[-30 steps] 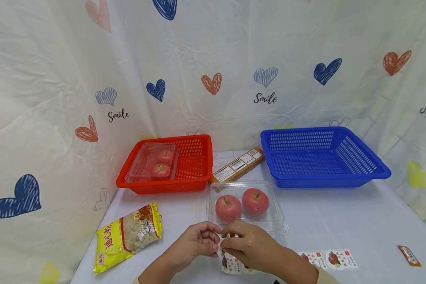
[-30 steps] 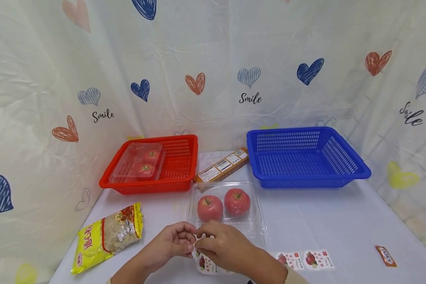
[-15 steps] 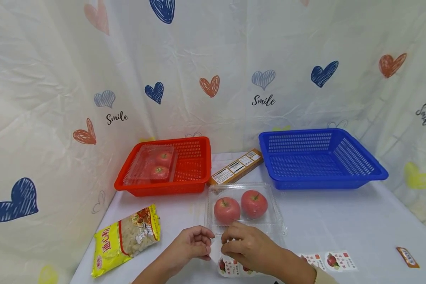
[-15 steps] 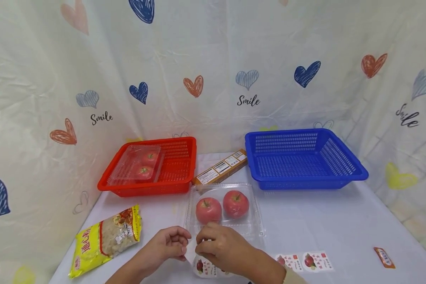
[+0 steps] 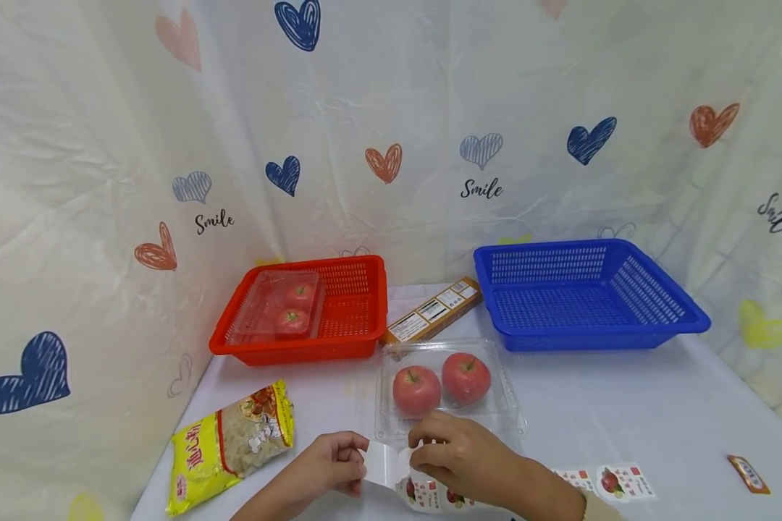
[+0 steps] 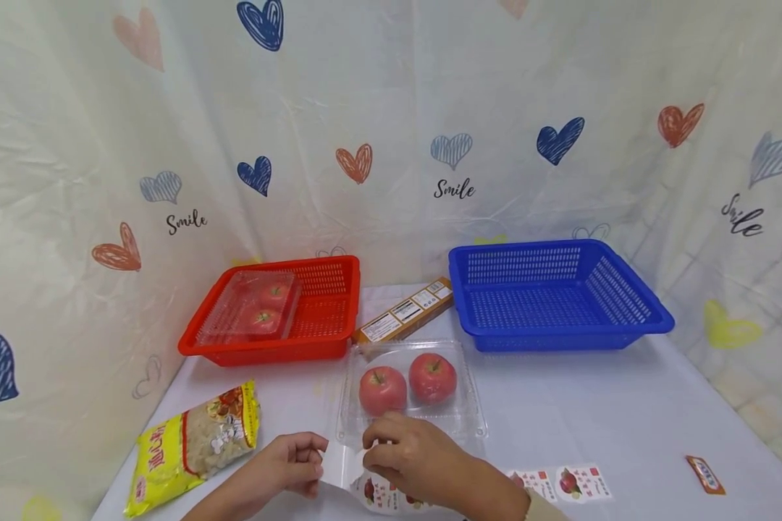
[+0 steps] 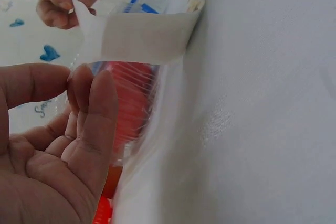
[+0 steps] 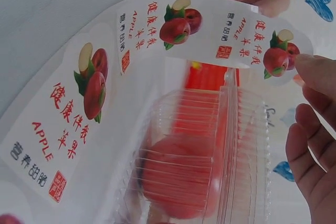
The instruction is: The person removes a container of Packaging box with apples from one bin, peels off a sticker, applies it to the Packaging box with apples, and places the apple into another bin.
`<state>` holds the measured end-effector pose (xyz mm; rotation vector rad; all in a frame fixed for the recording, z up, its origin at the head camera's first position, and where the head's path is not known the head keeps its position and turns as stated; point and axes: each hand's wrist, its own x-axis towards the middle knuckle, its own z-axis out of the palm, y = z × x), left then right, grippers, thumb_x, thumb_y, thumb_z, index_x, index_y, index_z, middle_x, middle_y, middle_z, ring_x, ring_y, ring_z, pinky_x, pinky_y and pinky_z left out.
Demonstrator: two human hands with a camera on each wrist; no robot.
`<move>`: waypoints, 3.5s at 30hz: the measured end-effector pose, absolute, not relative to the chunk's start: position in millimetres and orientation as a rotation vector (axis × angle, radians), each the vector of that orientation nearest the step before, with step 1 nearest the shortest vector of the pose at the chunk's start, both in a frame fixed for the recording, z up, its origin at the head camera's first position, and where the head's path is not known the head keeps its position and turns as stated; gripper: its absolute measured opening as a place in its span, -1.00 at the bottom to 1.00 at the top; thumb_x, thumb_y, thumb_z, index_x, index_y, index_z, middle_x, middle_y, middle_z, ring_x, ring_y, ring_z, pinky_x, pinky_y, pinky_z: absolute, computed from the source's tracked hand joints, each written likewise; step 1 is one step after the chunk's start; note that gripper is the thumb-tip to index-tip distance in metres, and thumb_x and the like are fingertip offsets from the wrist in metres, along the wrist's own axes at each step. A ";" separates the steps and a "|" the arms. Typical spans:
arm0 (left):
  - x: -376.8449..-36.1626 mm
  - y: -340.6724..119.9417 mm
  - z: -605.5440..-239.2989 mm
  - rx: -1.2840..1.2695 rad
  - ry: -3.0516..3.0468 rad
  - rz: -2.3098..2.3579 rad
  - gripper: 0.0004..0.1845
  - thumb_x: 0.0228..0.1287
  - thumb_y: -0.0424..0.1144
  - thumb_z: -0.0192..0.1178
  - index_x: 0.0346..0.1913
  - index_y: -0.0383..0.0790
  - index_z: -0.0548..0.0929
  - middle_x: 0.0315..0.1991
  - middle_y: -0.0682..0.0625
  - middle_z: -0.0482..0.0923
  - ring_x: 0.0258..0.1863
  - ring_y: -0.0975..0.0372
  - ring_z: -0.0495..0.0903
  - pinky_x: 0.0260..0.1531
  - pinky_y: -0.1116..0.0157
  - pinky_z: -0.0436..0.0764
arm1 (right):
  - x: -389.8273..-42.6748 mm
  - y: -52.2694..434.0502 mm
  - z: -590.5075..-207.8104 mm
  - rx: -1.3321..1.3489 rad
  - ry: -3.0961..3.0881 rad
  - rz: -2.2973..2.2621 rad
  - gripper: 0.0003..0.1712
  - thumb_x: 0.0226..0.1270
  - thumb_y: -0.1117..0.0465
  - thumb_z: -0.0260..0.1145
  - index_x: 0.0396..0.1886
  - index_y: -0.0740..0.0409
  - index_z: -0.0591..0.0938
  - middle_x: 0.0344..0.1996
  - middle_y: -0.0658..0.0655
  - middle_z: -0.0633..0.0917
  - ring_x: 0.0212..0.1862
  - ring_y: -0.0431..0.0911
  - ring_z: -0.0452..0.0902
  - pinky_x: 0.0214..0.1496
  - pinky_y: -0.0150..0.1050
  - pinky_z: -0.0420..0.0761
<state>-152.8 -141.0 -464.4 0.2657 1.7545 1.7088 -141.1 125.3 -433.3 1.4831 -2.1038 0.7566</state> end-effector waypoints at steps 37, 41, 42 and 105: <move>-158.7 -182.5 -490.4 0.169 1.912 1.402 -0.64 0.04 -0.32 0.20 -0.04 -0.20 0.47 -0.59 -0.06 0.50 -0.71 0.24 0.44 -0.64 0.39 0.50 | -163.4 182.6 -396.3 1.384 -2.394 0.793 -0.77 0.02 0.31 0.36 -0.33 -0.08 0.63 -0.39 -0.24 0.61 -0.32 -0.41 0.48 -0.22 -0.58 0.46; -158.4 -180.8 -486.0 0.195 2.010 1.305 -0.67 0.00 -0.29 0.24 -0.10 -0.15 0.51 -0.59 -0.09 0.51 -0.72 0.22 0.44 -0.67 0.36 0.48 | -169.9 187.8 -390.4 1.298 -2.503 0.892 -0.80 0.04 0.29 0.35 -0.34 -0.09 0.61 -0.41 -0.25 0.60 -0.35 -0.39 0.49 -0.28 -0.49 0.52; -158.7 -180.6 -484.3 0.219 2.040 1.277 -0.69 0.00 -0.28 0.25 -0.12 -0.14 0.52 -0.59 -0.10 0.51 -0.72 0.22 0.45 -0.68 0.35 0.48 | -171.9 188.6 -389.4 1.283 -2.523 0.929 -0.80 0.05 0.29 0.34 -0.34 -0.09 0.60 -0.41 -0.24 0.59 -0.35 -0.37 0.48 -0.30 -0.47 0.53; -210.2 -107.4 -477.9 0.155 1.863 1.832 -0.38 0.07 -0.09 0.26 0.09 -0.32 0.24 -0.38 -0.16 0.50 -0.54 0.14 0.55 -0.41 0.17 0.60 | -247.6 163.9 -412.0 0.643 -2.919 1.018 -0.62 -0.01 0.24 0.40 -0.14 -0.14 0.58 -0.40 -0.18 0.57 -0.32 -0.24 0.46 -0.28 -0.35 0.54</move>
